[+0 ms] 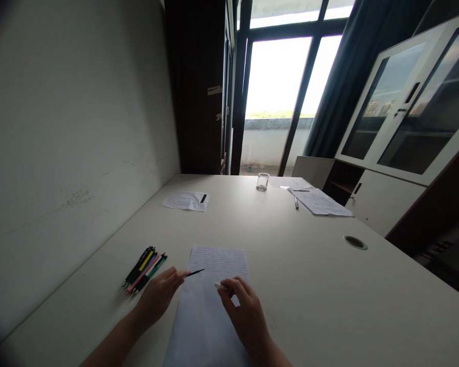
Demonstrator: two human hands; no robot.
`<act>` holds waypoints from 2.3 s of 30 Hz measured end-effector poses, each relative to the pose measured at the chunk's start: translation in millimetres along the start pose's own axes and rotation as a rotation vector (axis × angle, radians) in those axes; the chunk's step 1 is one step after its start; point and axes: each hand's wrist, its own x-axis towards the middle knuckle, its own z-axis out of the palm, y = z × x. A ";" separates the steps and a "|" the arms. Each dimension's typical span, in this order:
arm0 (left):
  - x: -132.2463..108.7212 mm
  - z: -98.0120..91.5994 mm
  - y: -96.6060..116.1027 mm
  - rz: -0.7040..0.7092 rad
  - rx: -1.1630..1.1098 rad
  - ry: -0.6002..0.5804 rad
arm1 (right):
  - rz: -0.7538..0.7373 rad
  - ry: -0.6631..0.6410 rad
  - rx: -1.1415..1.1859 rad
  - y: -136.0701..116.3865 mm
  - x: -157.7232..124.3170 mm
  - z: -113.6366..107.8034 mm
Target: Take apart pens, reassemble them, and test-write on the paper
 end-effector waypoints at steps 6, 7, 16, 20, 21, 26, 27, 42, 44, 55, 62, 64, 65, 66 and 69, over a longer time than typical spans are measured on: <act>0.2 0.1 -1.7 -0.047 0.010 0.003 | -0.212 -0.247 -0.161 -14.9 3.0 -0.2; 0.2 0.4 -2.0 -0.053 0.010 0.004 | -0.254 -0.288 -0.207 -18.3 3.8 0.7; -0.2 -0.1 -0.9 -0.094 0.008 -0.037 | -0.476 -0.454 -0.466 -28.0 1.6 20.2; -0.2 0.3 0.0 -0.100 0.008 -0.041 | -0.477 -0.492 -0.495 -24.8 -0.5 23.0; -0.2 0.5 0.1 -0.099 0.009 -0.041 | -0.481 -0.502 -0.496 -24.6 -0.8 23.1; -0.2 1.1 -0.1 -0.083 0.011 -0.042 | -0.496 -0.531 -0.478 -25.1 -2.7 23.6; -0.3 1.1 0.0 -0.082 0.011 -0.043 | -0.494 -0.532 -0.472 -24.8 -3.1 23.8; 1.1 -4.5 10.3 -0.009 -0.220 -0.022 | 0.012 -0.216 -0.032 -13.1 -1.6 19.5; 0.3 -4.7 13.4 0.020 -0.270 -0.041 | 0.120 -0.181 0.029 -11.1 -0.2 17.7; 0.3 -4.4 16.5 0.110 -0.224 -0.124 | 0.339 -0.125 0.204 -8.2 2.2 19.9; -0.3 -5.4 15.7 0.090 -0.225 -0.112 | 0.416 -0.114 0.377 -7.4 1.4 17.1; -0.1 -6.6 15.7 0.091 -0.228 -0.103 | 0.450 -0.086 0.430 -6.0 1.2 15.6; -0.1 -7.0 15.6 0.092 -0.229 -0.100 | 0.464 -0.074 0.450 -5.2 1.1 14.9; 0.0 -7.4 15.5 0.091 -0.229 -0.096 | 0.476 -0.061 0.466 -4.4 1.0 14.3; 0.2 -7.4 15.2 0.087 -0.232 -0.086 | 0.503 -0.030 0.504 -2.5 0.5 12.5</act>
